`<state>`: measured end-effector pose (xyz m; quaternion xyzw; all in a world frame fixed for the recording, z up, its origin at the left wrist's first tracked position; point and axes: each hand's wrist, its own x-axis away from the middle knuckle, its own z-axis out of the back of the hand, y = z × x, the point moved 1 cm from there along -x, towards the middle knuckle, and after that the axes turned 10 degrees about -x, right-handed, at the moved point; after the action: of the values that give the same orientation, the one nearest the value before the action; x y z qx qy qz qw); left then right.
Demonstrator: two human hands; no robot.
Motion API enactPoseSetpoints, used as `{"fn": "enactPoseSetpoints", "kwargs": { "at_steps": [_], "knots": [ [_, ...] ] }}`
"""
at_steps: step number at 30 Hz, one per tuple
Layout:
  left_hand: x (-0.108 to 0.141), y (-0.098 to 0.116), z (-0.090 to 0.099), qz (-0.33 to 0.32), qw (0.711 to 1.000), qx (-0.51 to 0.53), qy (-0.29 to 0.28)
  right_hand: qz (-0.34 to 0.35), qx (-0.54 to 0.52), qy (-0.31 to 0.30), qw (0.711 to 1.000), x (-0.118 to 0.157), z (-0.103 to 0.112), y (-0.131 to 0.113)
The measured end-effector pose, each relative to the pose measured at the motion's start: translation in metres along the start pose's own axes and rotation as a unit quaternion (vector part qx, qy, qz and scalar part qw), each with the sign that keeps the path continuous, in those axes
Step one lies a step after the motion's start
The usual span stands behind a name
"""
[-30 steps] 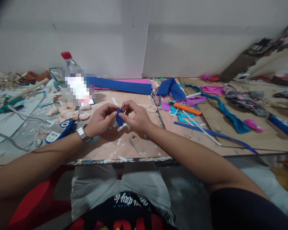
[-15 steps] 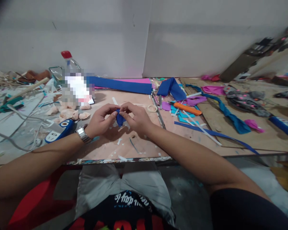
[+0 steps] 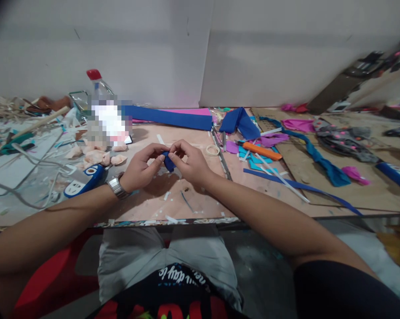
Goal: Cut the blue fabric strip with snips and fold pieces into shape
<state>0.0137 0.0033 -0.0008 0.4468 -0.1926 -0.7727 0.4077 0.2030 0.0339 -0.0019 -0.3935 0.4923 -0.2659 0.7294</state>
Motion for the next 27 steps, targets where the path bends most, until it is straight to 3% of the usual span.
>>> {"fn": "enactPoseSetpoints", "kwargs": {
  "at_steps": [9,17,22,27],
  "knots": [
    [0.001,-0.005,-0.003,0.017,0.999,0.050,0.007,-0.032,-0.074,-0.008,0.997,0.000,-0.003,0.002],
    [0.001,-0.013,-0.009,0.091,0.980,0.174,-0.015,0.019,0.000,-0.035,0.999,-0.003,0.001,0.000],
    [-0.001,-0.013,-0.009,0.118,0.976,0.164,-0.083,0.006,-0.001,-0.005,1.000,-0.003,0.002,0.002],
    [-0.002,-0.014,-0.006,0.127,0.978,0.148,-0.076,-0.021,-0.032,-0.013,0.999,-0.002,0.001,0.002]
  ]
}}
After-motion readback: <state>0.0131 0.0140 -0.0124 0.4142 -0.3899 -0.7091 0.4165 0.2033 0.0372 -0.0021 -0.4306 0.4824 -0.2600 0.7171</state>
